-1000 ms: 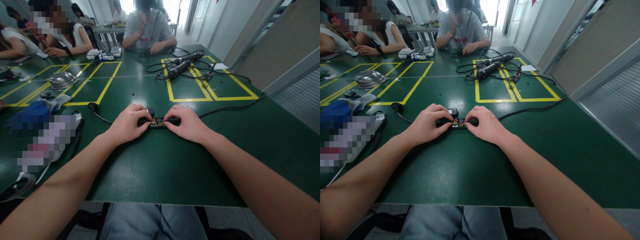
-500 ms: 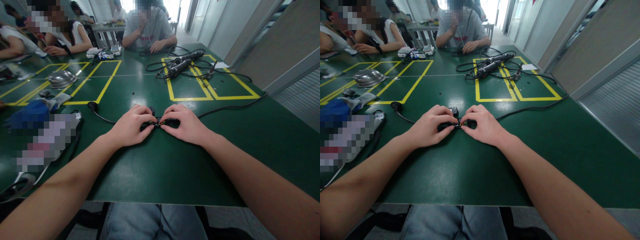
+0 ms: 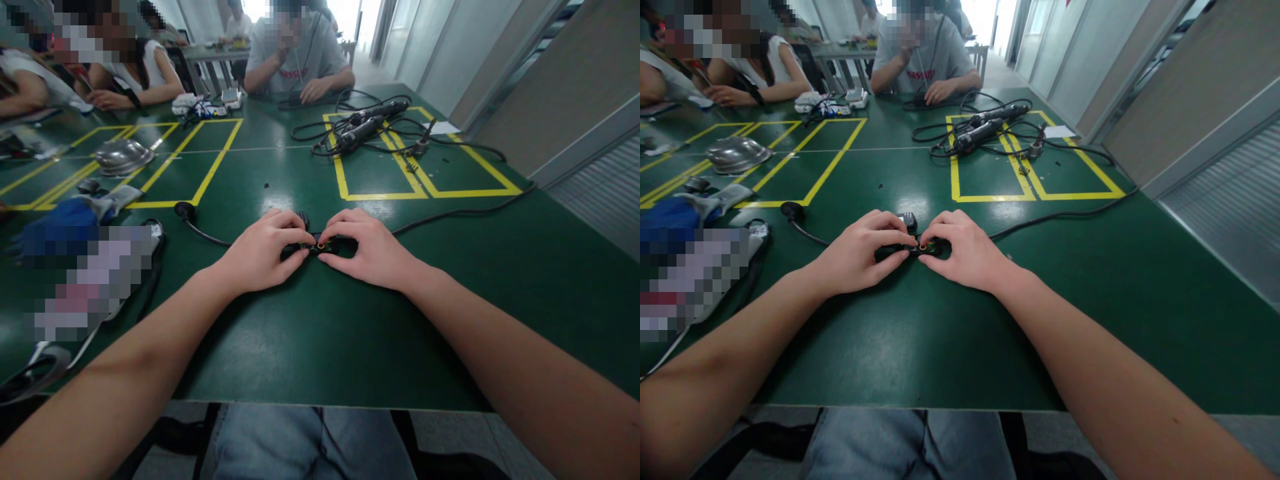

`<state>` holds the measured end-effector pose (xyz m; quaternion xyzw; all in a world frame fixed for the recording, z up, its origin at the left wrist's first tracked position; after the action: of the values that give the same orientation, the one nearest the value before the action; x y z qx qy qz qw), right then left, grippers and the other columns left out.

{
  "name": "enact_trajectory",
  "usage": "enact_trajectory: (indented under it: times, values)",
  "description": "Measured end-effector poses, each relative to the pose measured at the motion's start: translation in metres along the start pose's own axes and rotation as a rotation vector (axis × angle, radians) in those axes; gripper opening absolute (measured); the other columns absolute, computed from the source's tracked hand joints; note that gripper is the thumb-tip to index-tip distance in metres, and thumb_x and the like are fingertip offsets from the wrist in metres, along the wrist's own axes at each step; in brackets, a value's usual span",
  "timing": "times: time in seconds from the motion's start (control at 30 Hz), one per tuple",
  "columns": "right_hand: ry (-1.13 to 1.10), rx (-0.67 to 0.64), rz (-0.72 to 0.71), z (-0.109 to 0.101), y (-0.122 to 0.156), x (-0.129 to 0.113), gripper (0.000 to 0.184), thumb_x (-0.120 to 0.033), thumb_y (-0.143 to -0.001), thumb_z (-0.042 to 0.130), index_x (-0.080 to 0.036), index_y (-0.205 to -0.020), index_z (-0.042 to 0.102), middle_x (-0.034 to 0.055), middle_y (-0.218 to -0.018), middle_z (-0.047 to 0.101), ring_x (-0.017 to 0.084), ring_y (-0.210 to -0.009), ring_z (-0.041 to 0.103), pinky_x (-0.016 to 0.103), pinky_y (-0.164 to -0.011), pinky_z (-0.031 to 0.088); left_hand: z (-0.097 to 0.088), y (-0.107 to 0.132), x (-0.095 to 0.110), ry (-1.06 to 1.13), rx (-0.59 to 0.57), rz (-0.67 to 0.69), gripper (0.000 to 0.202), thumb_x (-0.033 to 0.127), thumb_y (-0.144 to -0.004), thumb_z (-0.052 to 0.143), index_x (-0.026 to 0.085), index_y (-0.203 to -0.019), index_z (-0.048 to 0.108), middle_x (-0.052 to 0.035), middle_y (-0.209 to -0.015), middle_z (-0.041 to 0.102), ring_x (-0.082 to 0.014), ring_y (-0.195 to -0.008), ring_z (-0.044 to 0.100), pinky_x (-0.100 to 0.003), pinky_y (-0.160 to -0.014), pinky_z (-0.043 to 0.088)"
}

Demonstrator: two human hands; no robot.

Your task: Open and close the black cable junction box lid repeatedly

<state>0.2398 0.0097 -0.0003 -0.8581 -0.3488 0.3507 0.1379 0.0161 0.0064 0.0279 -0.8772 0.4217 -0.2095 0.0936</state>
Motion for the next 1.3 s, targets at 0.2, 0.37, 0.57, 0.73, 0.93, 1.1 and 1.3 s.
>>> enact_trajectory:
  times: [0.2,0.37,0.57,0.73,0.93,1.1,1.3]
  values:
    - [-0.014,-0.02,0.026,-0.001,0.0,-0.001,0.013,-0.028,-0.092,0.087,-0.028,-0.105,0.082,0.0075,-0.115,0.078,0.031,-0.111,0.071,0.052,-0.103,0.058,0.0,-0.001,-0.001,0.013,-0.006,-0.006,0.03,0.031,-0.107,0.062,0.02,-0.122,0.086,-0.0126,-0.119,0.077,-0.0301,-0.114,0.071,-0.05,-0.107,0.058]
    - [-0.026,-0.028,0.045,-0.001,-0.002,-0.002,0.012,-0.028,-0.092,0.086,-0.029,-0.103,0.081,0.0072,-0.116,0.077,0.031,-0.114,0.072,0.052,-0.105,0.059,-0.002,-0.002,-0.002,0.05,-0.042,-0.036,0.028,0.034,-0.109,0.063,0.024,-0.121,0.086,-0.0109,-0.123,0.078,-0.0295,-0.118,0.072,-0.05,-0.112,0.056]
    - [-0.027,-0.04,0.045,0.0,-0.004,-0.003,0.013,-0.026,-0.091,0.087,-0.027,-0.097,0.076,0.0078,-0.115,0.079,0.032,-0.112,0.071,0.052,-0.102,0.058,-0.004,-0.006,0.001,0.037,-0.083,-0.031,0.031,0.033,-0.112,0.059,0.024,-0.122,0.086,-0.0121,-0.127,0.08,-0.0301,-0.121,0.072,-0.051,-0.114,0.056]
    - [-0.017,-0.051,0.056,0.004,-0.007,-0.004,0.02,-0.023,-0.088,0.089,-0.027,-0.092,0.069,0.0076,-0.115,0.08,0.033,-0.112,0.071,0.051,-0.099,0.058,-0.004,-0.008,0.003,-0.022,-0.082,0.002,0.033,0.031,-0.114,0.056,0.021,-0.117,0.088,-0.0129,-0.126,0.081,-0.03,-0.116,0.074,-0.051,-0.111,0.057]
    - [-0.032,-0.083,0.072,0.004,-0.011,-0.002,0.021,-0.02,-0.089,0.087,-0.027,-0.089,0.068,0.0062,-0.117,0.082,0.033,-0.113,0.073,0.052,-0.101,0.058,-0.003,-0.01,0.006,-0.103,-0.096,0.033,0.037,0.031,-0.116,0.051,0.023,-0.112,0.087,-0.011,-0.126,0.082,-0.0288,-0.114,0.075,-0.047,-0.108,0.058]
    - [0.016,-0.098,0.032,0.004,-0.012,-0.005,0.021,-0.021,-0.091,0.086,-0.028,-0.088,0.066,0.0068,-0.114,0.082,0.033,-0.111,0.073,0.052,-0.1,0.057,-0.004,-0.012,0.009,-0.12,-0.109,0.029,0.038,0.031,-0.116,0.049,0.022,-0.111,0.087,-0.0107,-0.128,0.083,-0.0285,-0.112,0.077,-0.046,-0.104,0.06]
    - [0.073,-0.077,0.005,0.006,-0.009,-0.009,0.018,-0.022,-0.093,0.08,-0.027,-0.095,0.063,0.008,-0.11,0.08,0.033,-0.107,0.07,0.051,-0.098,0.056,0.002,-0.008,0.008,-0.057,-0.047,0.034,0.031,0.028,-0.112,0.055,0.022,-0.114,0.086,-0.0111,-0.128,0.082,-0.0285,-0.113,0.076,-0.048,-0.105,0.06]
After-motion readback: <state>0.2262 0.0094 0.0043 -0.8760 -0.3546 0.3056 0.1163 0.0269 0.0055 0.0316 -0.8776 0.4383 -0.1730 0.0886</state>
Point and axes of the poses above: each hand's wrist, its own y-axis away from the middle knuckle, its own z-axis out of the palm, x = y × z, the point moved 3 cm from there along -y, towards the middle knuckle
